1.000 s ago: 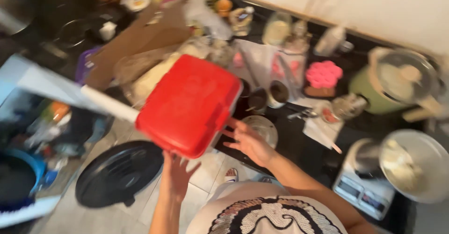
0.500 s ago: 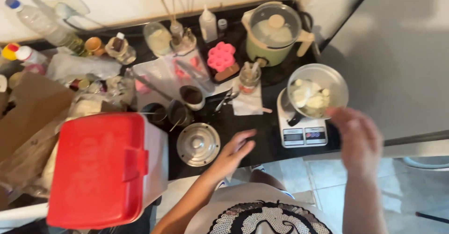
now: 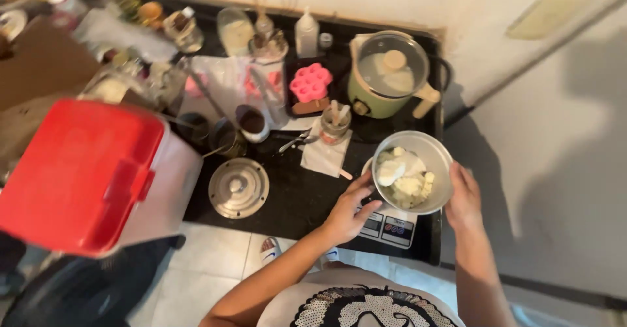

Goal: Measuring wax chunks and additives into a melting pot using a digital scale

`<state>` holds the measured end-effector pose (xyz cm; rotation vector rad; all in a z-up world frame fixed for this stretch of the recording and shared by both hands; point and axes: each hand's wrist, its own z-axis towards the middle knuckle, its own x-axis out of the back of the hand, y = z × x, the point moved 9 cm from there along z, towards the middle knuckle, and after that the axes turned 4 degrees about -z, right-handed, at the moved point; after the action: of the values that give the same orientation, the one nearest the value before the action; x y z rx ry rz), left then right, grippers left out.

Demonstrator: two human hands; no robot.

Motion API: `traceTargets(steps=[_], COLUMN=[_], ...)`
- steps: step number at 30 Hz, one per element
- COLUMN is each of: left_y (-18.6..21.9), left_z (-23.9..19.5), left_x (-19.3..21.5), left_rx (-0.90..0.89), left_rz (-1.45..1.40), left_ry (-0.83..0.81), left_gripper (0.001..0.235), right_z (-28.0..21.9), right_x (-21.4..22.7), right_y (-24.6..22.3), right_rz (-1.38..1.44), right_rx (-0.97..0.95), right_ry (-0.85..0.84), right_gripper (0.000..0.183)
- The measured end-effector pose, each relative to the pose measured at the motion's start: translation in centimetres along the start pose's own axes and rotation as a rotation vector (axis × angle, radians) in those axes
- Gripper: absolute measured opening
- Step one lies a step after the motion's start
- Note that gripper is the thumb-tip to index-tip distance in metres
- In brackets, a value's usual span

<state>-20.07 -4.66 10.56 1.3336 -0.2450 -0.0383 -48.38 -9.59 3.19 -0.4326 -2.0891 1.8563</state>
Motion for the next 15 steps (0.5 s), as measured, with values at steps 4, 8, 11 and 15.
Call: traceTargets(steps=[4, 8, 11, 15], left_y=[-1.0, 4.8, 10.6, 14.7], left_z=[-1.5, -5.2, -10.1, -20.3], left_x=[0.7, 5.8, 10.4, 17.1], left_rx=[-0.033, -0.058, -0.104, -0.066], left_rz=[-0.124, -0.163, -0.118, 0.011], left_ry=[0.074, 0.177, 0.199, 0.426], left_gripper=[0.027, 0.025, 0.024, 0.026], right_z=[-0.4, -5.4, -9.5, -20.9], right_x=[-0.7, -5.9, -11.0, -21.2], right_y=[-2.3, -10.1, -13.6, -18.1], right_rz=[-0.055, -0.085, -0.167, -0.065], right_rx=[0.086, 0.178, 0.247, 0.334], right_ry=[-0.02, -0.138, -0.379, -0.759], right_gripper=[0.034, 0.035, 0.042, 0.047])
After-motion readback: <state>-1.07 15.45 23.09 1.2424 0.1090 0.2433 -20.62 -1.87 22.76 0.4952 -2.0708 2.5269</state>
